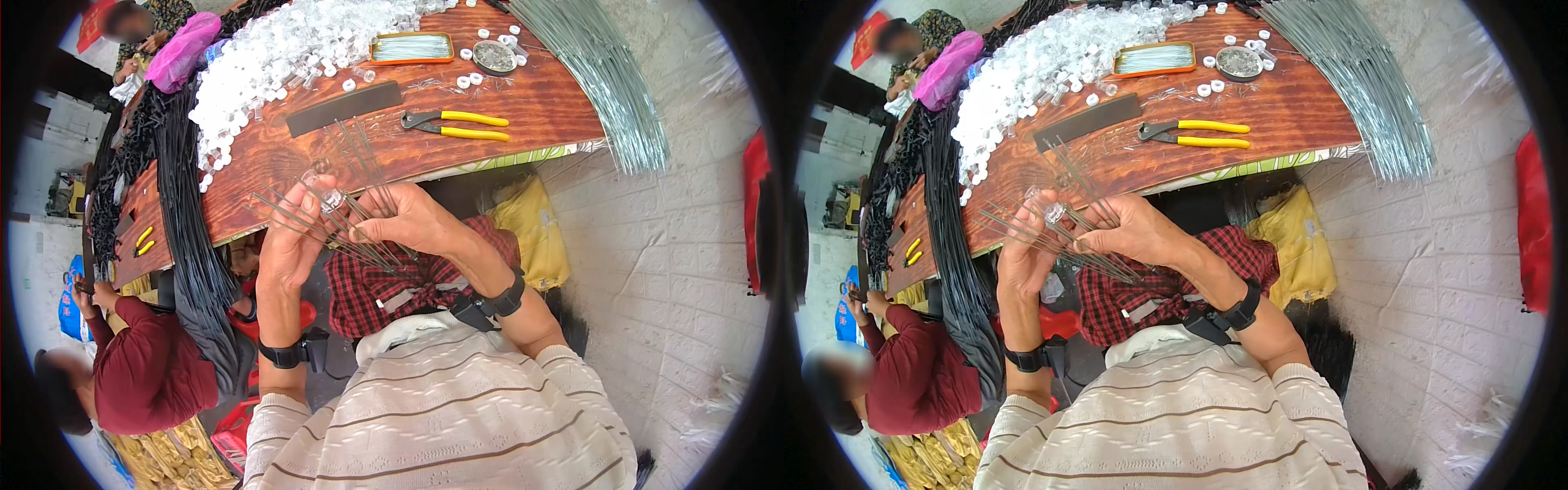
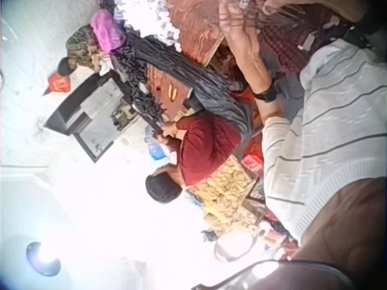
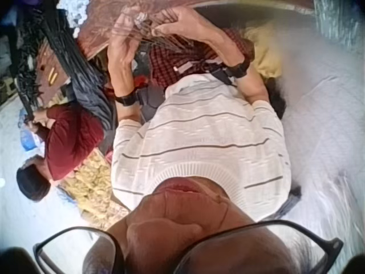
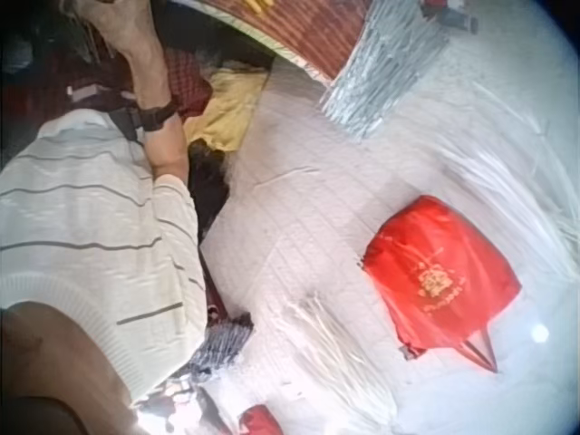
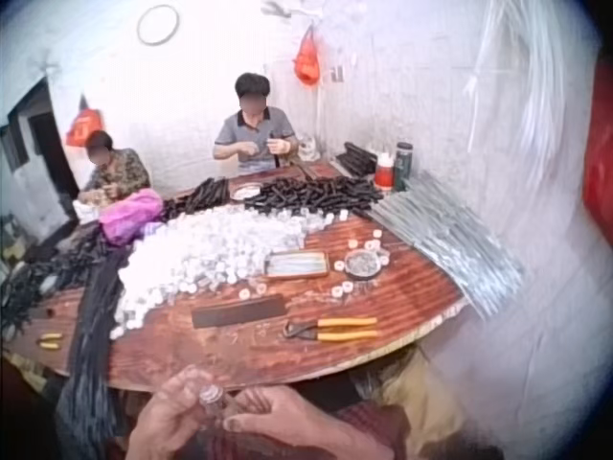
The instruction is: The recorder is assembling the rib structure of an umbrella by inserting metal rods into a central hub and securing them using pliers.
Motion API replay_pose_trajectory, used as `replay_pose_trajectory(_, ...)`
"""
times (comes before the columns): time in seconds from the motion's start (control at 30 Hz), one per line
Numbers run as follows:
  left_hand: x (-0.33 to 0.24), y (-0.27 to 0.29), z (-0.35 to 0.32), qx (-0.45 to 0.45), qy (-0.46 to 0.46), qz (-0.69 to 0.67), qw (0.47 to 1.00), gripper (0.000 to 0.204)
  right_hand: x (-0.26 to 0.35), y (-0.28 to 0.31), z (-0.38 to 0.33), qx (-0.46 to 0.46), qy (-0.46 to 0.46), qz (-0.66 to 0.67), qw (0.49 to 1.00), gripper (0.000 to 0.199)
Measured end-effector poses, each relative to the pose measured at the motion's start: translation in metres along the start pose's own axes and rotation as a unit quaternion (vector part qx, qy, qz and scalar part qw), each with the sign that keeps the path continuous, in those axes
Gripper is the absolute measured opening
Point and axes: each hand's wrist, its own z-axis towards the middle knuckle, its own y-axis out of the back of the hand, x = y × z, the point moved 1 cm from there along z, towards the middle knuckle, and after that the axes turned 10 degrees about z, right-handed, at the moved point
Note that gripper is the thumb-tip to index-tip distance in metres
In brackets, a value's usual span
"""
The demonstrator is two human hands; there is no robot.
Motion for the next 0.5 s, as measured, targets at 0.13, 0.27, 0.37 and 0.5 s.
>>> replay_pose_trajectory(0.13, -0.0027, -0.0035, -0.0011, 0.024, -0.012, 0.005, 1.000, 0.040, -0.0005, -0.0003, 0.0005, -0.006, 0.009, 0.012, 1.000, 0.023)
replay_pose_trajectory(0.27, -0.0016, 0.0002, -0.0017, -0.009, -0.021, 0.029, 0.999, 0.039, -0.0007, -0.0033, 0.0021, -0.009, 0.004, 0.005, 1.000, 0.023)
replay_pose_trajectory(0.37, -0.0006, 0.0038, 0.0002, -0.023, -0.025, 0.044, 0.998, 0.040, 0.0029, -0.0071, 0.0024, -0.004, 0.017, 0.025, 1.000, 0.023)
replay_pose_trajectory(0.5, -0.0022, -0.0009, -0.0002, -0.040, -0.038, 0.054, 0.997, 0.042, -0.0036, -0.0022, 0.0030, -0.011, 0.008, 0.011, 1.000, 0.022)
